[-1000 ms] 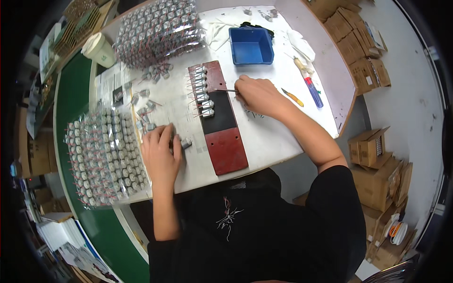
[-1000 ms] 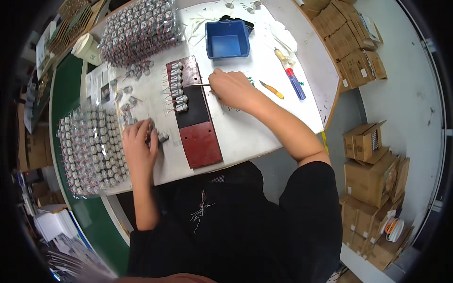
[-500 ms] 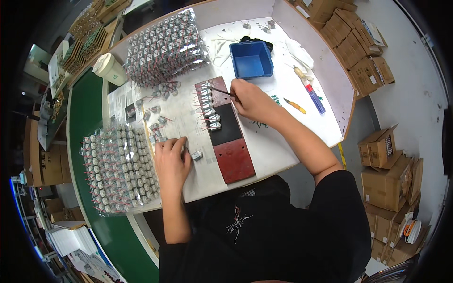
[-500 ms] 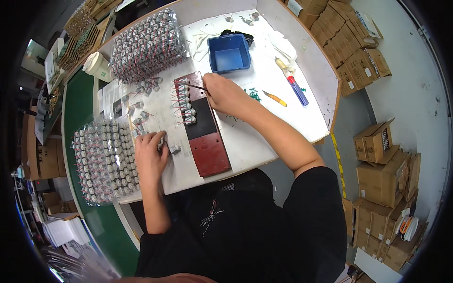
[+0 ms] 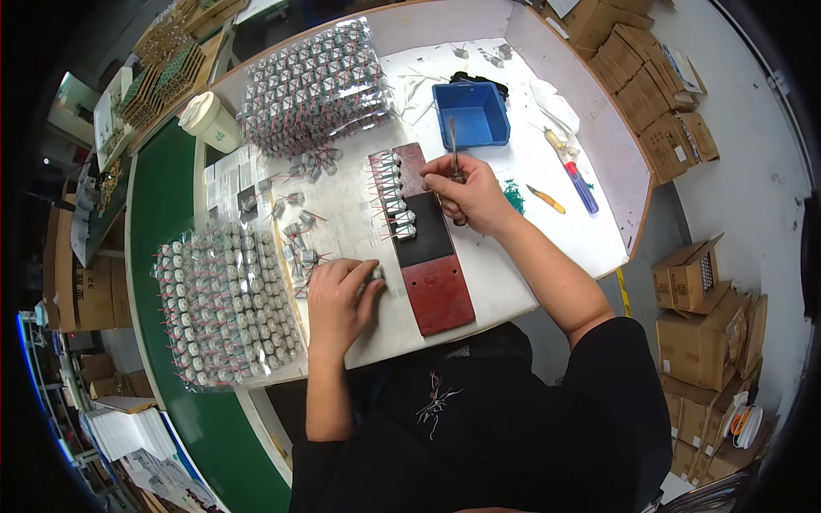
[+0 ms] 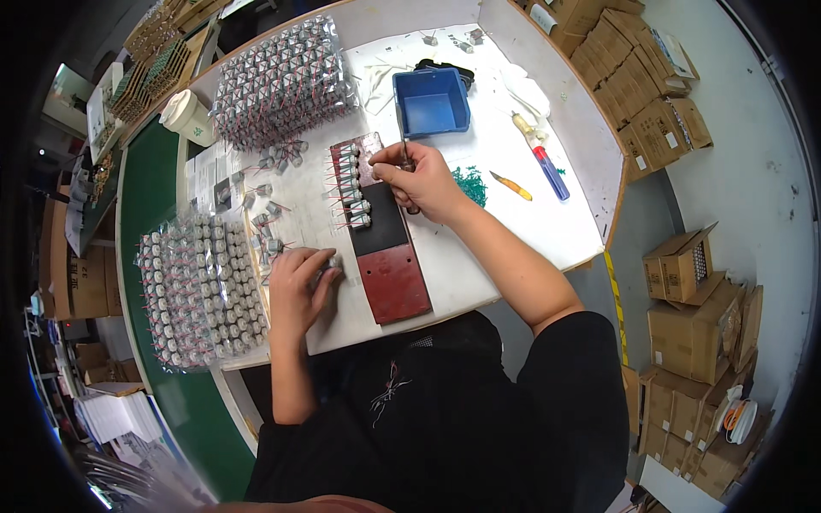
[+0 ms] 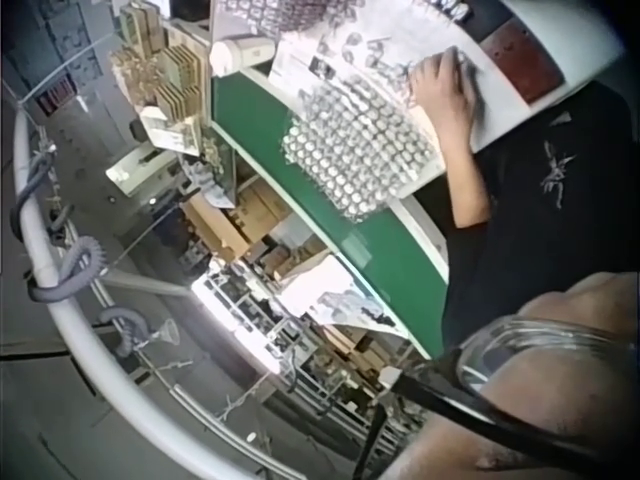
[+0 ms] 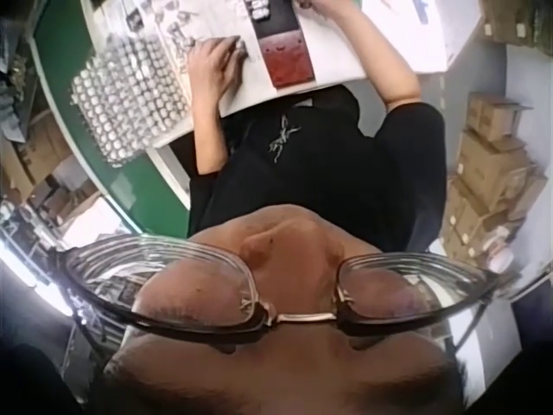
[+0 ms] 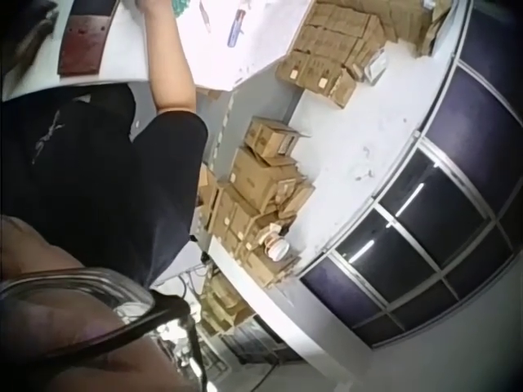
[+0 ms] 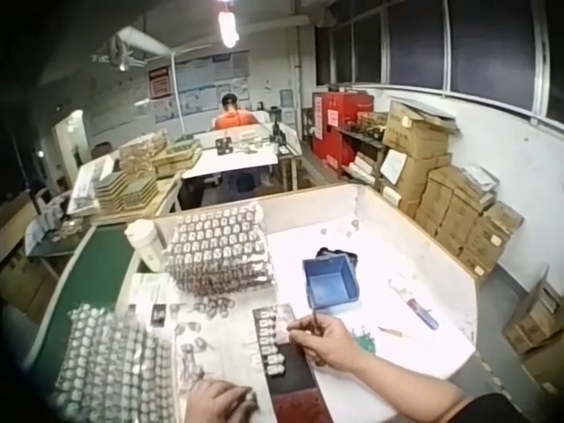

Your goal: Assembling small electronic components into a housing using a precision tool on a production line.

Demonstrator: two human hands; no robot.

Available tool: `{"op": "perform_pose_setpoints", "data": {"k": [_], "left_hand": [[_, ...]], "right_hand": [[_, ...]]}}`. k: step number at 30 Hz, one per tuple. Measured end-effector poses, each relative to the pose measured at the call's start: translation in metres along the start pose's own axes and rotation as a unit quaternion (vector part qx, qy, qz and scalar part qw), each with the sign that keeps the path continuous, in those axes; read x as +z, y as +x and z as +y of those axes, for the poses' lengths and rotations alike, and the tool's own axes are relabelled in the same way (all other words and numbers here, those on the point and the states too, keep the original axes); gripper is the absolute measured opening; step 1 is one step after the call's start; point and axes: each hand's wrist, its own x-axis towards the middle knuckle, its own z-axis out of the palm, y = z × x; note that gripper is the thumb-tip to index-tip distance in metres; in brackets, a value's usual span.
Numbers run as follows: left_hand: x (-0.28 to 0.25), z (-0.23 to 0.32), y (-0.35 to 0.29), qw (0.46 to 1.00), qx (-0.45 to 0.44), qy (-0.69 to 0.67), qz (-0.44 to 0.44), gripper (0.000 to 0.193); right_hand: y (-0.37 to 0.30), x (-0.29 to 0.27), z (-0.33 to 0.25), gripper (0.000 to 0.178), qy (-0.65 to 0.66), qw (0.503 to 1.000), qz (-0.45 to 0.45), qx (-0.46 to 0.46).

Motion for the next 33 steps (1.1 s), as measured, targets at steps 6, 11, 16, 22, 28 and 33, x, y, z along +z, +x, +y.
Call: {"op": "perform_pose_setpoints", "data": {"k": [6,11,16,22,28,33], "left_hand": [[0.014,0.02,0.018,0.988,-0.035,-0.138,0.062,0.029],[0.036,0.026,0.04,0.991,0.067,-0.088,0.075,0.027],[0.045,0.015,0.035,0.984,0.056,-0.125,0.111,0.026],[0.048,0.017,0.026,0.974,0.001,-0.185,0.128,0.022],[0.049,0.023,0.023,0.986,-0.06,-0.113,0.106,0.016],[0.044,0.021,0.027,0.96,-0.136,-0.238,0.057,0.016]], "right_hand": [[-0.007,0.001,-0.003,0.015,0.021,0.998,-0.002,0.056],[-0.006,-0.008,-0.005,0.013,0.052,0.996,0.005,0.069],[-0.003,-0.006,-0.003,0.011,0.015,0.998,0.01,0.055],[-0.003,-0.014,-0.001,0.01,-0.023,0.998,-0.014,0.062],[-0.006,-0.004,-0.005,0.013,-0.049,0.997,0.015,0.058],[-0.011,0.004,-0.011,0.012,-0.11,0.992,-0.01,0.061]]}}
